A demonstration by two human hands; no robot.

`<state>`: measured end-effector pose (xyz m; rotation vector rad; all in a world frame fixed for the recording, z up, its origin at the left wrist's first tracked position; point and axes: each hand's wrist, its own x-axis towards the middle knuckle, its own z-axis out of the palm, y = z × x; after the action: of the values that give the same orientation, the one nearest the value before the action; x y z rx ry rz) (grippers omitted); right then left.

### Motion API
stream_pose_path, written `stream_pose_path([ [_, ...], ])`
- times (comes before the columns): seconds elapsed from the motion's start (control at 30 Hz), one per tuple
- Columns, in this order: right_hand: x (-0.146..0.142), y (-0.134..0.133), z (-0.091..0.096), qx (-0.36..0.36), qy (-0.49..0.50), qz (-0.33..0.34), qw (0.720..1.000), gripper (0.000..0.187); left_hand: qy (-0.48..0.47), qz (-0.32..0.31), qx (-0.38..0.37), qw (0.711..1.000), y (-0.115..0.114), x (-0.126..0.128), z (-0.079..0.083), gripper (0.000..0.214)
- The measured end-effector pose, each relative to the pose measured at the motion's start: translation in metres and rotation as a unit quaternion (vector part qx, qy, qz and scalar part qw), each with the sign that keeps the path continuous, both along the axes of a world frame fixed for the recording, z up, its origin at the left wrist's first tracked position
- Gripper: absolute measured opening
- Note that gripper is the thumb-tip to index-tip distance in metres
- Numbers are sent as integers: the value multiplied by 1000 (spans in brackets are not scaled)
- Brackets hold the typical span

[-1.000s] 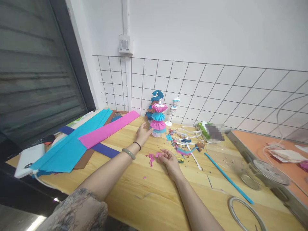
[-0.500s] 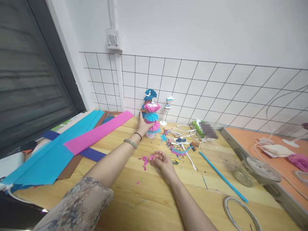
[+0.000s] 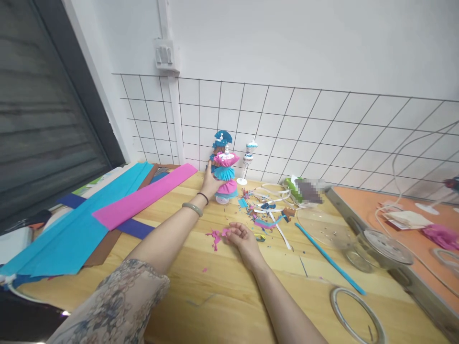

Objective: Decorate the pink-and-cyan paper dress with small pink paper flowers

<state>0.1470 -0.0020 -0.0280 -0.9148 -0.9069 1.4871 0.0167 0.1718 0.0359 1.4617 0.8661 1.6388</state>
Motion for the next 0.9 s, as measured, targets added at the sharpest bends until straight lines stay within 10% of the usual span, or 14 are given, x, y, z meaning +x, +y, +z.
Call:
stream_pose_path([
  [0.47, 9, 0, 0, -6, 2, 67, 998, 37, 69, -49, -11, 996, -79, -39, 6, 101],
  [0.9, 16, -15, 49, 28, 42, 53, 997, 31, 51, -58, -20, 997, -107, -27, -2, 98],
])
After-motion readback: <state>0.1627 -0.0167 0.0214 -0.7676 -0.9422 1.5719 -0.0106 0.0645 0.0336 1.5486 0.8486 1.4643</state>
